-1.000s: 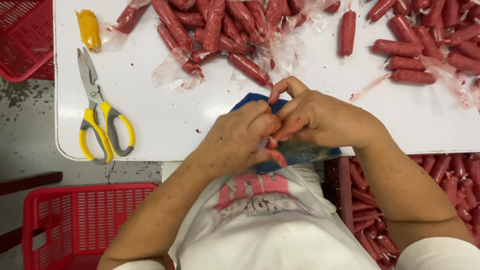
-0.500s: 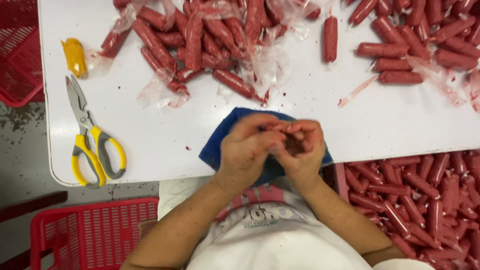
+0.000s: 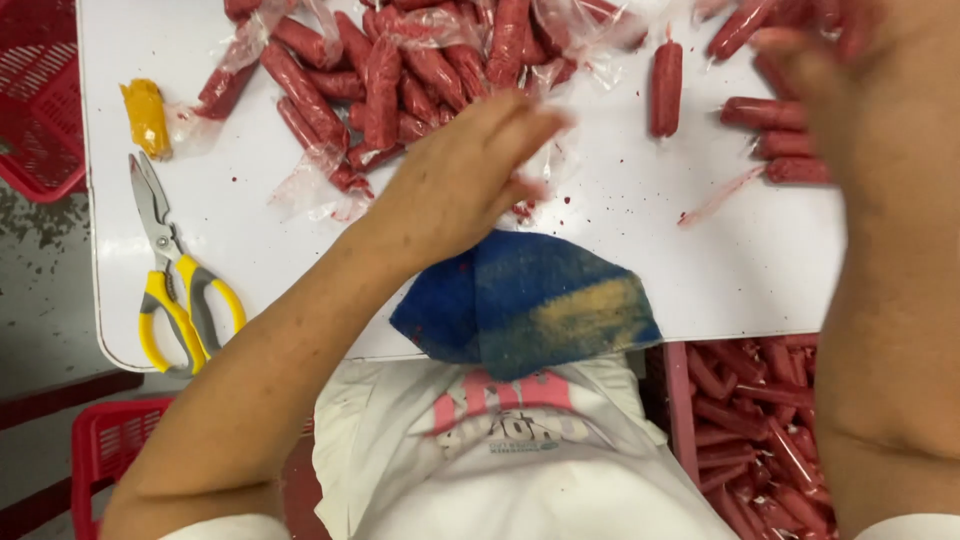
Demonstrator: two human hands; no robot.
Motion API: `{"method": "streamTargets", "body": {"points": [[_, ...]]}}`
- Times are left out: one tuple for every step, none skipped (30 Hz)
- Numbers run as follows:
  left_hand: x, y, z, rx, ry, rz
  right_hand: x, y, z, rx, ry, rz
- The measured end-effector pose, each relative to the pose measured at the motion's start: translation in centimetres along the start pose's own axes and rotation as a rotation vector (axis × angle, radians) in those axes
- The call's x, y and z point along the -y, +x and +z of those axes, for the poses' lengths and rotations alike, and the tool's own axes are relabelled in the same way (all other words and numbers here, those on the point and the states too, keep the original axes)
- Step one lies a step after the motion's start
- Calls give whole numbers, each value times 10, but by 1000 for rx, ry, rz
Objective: The person repeatedly picks up individual sausages from a pile on a white table, wraps each one in a small plastic film, and places the wrapped sausage into a red basket. The process is continuous and repetitive throughout the clip.
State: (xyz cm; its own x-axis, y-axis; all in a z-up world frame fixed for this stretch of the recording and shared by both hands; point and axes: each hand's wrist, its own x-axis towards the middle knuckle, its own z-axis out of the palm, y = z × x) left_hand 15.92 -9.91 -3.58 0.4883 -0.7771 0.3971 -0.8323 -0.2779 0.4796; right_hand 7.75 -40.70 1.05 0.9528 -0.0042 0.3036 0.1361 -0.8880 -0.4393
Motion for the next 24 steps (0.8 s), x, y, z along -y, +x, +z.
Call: {"method": "streamTargets", "body": {"points": [[10, -16, 3, 172, 378, 56, -15, 6, -11, -86, 113, 17], [25, -25, 10, 168, 383, 61, -16, -15, -1, -94, 112, 14], [37, -39, 18, 113, 542, 67, -15, -38, 10, 17, 75, -26], [48, -54, 25, 58, 701, 72, -15, -62, 21, 128, 38, -66], [53, -57, 34, 54, 706, 71, 18, -70, 36, 125, 37, -71], [58, -59, 43, -40, 599, 48, 50, -78, 50, 427, 190, -3], [64, -59, 50, -131, 494, 37, 82, -88, 64, 720, 344, 68], [50, -60, 38, -132, 499, 48, 88, -86, 67, 708, 344, 67], [37, -58, 29, -152, 216, -39, 94, -85, 69, 613, 341, 110], [23, -56, 19, -163, -69, -124, 99, -84, 70, 518, 338, 152], [8, -58, 19, -165, -70, -111, 94, -82, 81, 506, 331, 155], [-6, -61, 18, -132, -252, -146, 90, -80, 92, 381, 772, 118], [-19, -65, 15, -103, -426, -183, 86, -75, 104, 243, 1208, 60], [-23, -67, 16, -109, -419, -173, 93, -69, 109, 237, 1203, 47], [-29, -74, 17, -110, -468, -222, 102, -66, 115, 116, 1403, 35], [-33, -81, 19, -111, -518, -271, 110, -62, 122, -10, 1599, 22], [-35, -86, 13, -112, -517, -272, 114, -63, 123, -8, 1599, 22], [-37, -91, 7, -167, -556, -323, 118, -64, 125, 51, 1466, 12], [-39, -96, 1, -218, -596, -373, 122, -65, 126, 104, 1332, 6], [-47, -81, -1, -213, -597, -374, 128, -61, 123, 102, 1333, 10], [-57, -69, -2, -287, -627, -309, 136, -57, 119, 128, 1188, -71], [-67, -57, -3, -360, -655, -242, 143, -53, 116, 152, 1041, -152], [-71, -49, -2, -366, -655, -242, 144, -57, 120, 157, 1039, -157], [-76, -40, -1, -438, -849, -263, 144, -60, 124, 94, 1065, -167]]}}
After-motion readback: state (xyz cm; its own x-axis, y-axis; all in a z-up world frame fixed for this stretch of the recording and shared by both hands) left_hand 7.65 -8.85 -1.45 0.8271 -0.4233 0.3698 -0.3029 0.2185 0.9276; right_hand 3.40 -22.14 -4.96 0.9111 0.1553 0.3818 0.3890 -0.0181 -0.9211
